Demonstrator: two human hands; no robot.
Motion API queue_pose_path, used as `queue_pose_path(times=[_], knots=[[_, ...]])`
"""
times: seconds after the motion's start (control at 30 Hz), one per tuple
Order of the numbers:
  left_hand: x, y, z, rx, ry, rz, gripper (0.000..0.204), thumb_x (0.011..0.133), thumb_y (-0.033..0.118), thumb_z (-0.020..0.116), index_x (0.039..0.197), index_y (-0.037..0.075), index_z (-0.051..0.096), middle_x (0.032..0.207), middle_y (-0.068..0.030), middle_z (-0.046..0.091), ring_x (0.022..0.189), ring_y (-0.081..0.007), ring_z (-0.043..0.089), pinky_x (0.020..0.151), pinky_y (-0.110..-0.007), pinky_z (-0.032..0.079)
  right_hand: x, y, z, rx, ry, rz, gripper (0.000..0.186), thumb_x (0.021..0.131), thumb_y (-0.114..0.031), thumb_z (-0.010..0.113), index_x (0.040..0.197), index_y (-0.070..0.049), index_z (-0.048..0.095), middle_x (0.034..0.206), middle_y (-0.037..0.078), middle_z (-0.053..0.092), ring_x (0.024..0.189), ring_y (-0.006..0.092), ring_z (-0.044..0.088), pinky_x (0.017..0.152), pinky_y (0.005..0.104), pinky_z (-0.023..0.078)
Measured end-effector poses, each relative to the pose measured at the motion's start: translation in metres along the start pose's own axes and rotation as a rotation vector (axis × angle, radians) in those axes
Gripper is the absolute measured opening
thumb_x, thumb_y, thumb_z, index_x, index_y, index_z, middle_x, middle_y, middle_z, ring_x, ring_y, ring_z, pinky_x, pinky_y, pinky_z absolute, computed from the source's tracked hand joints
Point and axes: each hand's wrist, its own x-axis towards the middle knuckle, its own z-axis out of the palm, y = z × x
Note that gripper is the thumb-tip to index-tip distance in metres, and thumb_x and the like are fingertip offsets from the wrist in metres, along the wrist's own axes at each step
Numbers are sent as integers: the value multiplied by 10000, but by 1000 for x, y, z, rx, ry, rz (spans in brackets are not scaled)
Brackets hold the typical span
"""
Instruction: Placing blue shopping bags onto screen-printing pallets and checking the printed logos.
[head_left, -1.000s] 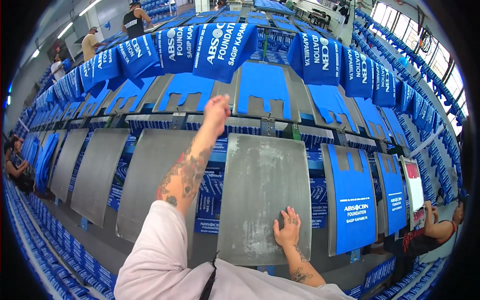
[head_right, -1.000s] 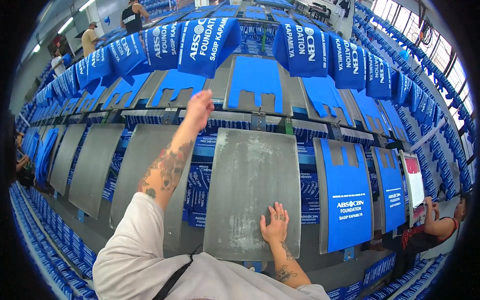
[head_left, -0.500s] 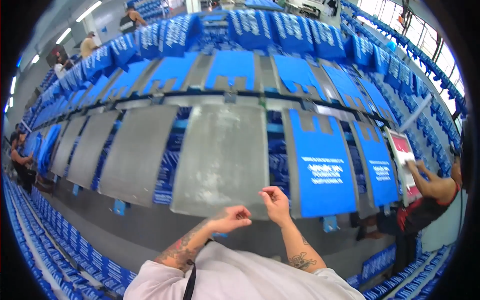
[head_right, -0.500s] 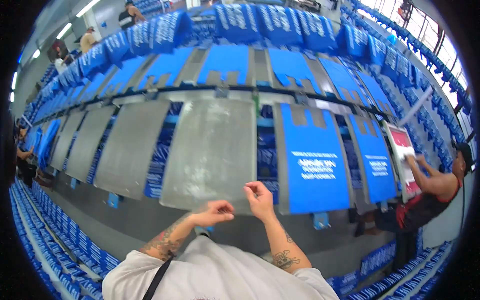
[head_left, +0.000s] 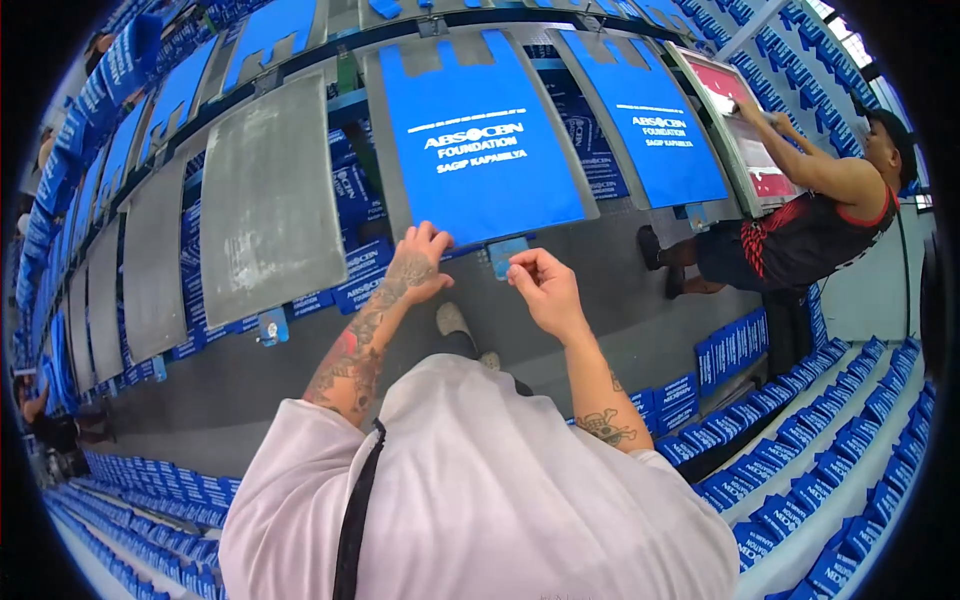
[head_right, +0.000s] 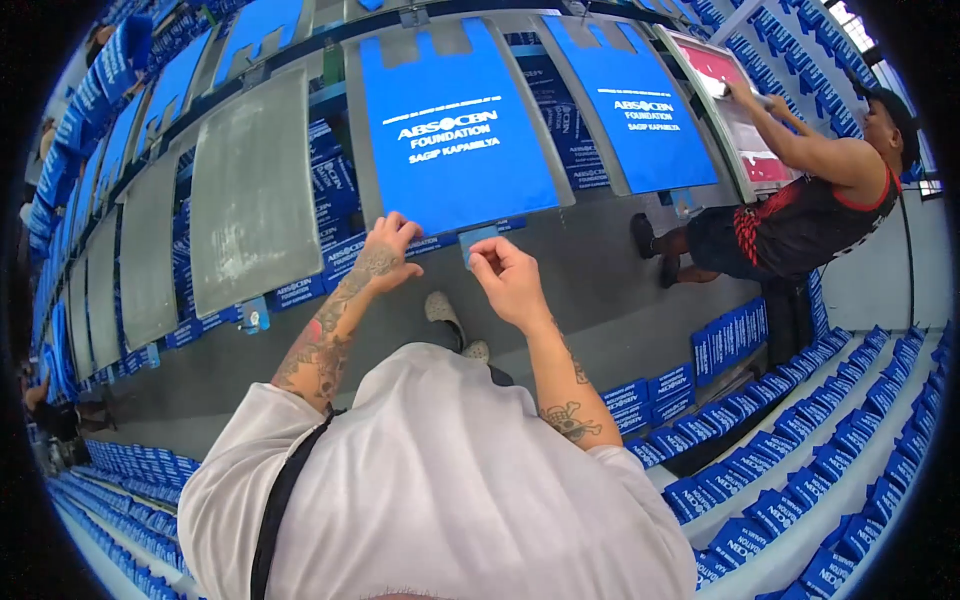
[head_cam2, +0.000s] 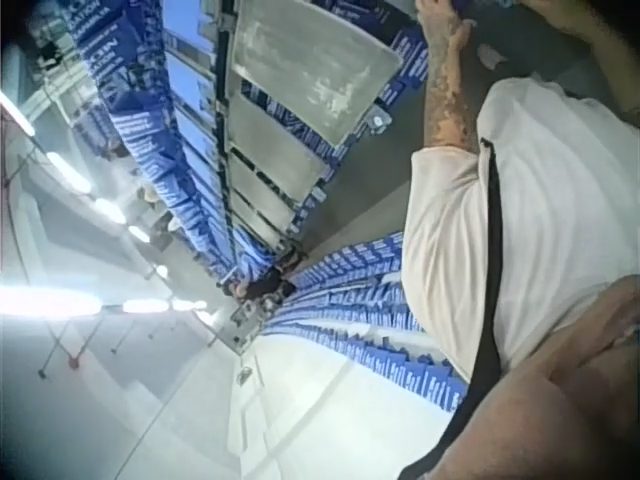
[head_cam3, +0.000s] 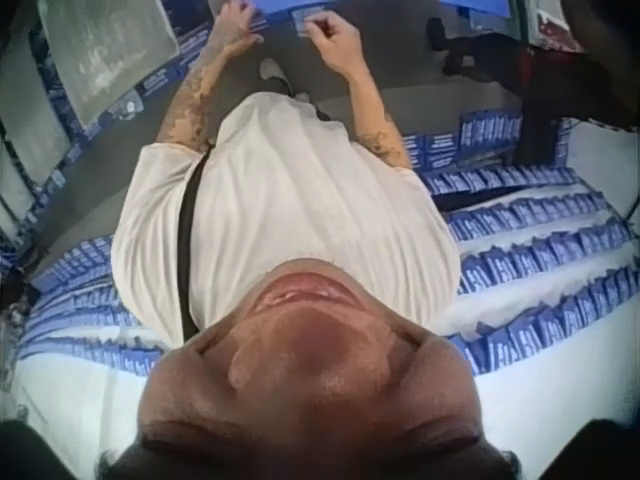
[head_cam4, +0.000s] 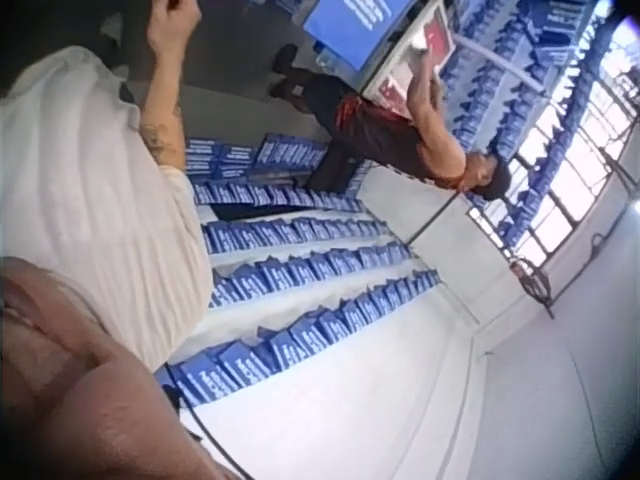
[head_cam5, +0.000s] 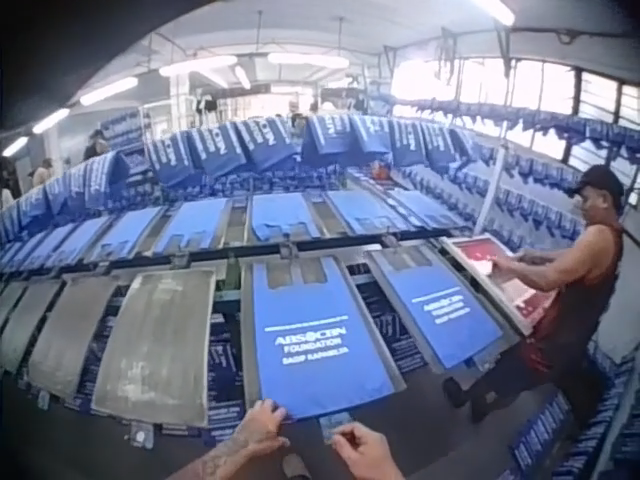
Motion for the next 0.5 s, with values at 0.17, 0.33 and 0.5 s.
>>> queue_pose_path(times=[0.17,0.33,0.5], knots=[[23,-25,-11,-98,-136,-138,351,723,114,860,1035,93,700,1069,-101,606,1079,-313,584,948,-425,508,25,7,-50,-161,-60,-57,184,927,-109,705,1078,-6,679,964,89,724,866,161,697,781,308,555],[26,-37,1,-92,-31,-138,174,804,120,796,955,89,714,981,-117,630,992,-334,623,873,-441,527,70,24,-97,-456,64,-317,255,847,-89,750,1082,-27,673,1042,148,689,1002,336,668,892,407,535],[34,-12,-6,-23,423,-133,114,859,96,734,963,69,695,952,-131,663,886,-313,685,766,-416,558,118,33,-106,-886,26,-383,724,749,-183,867,1386,-114,529,1370,191,516,1309,426,465,1058,536,409]])
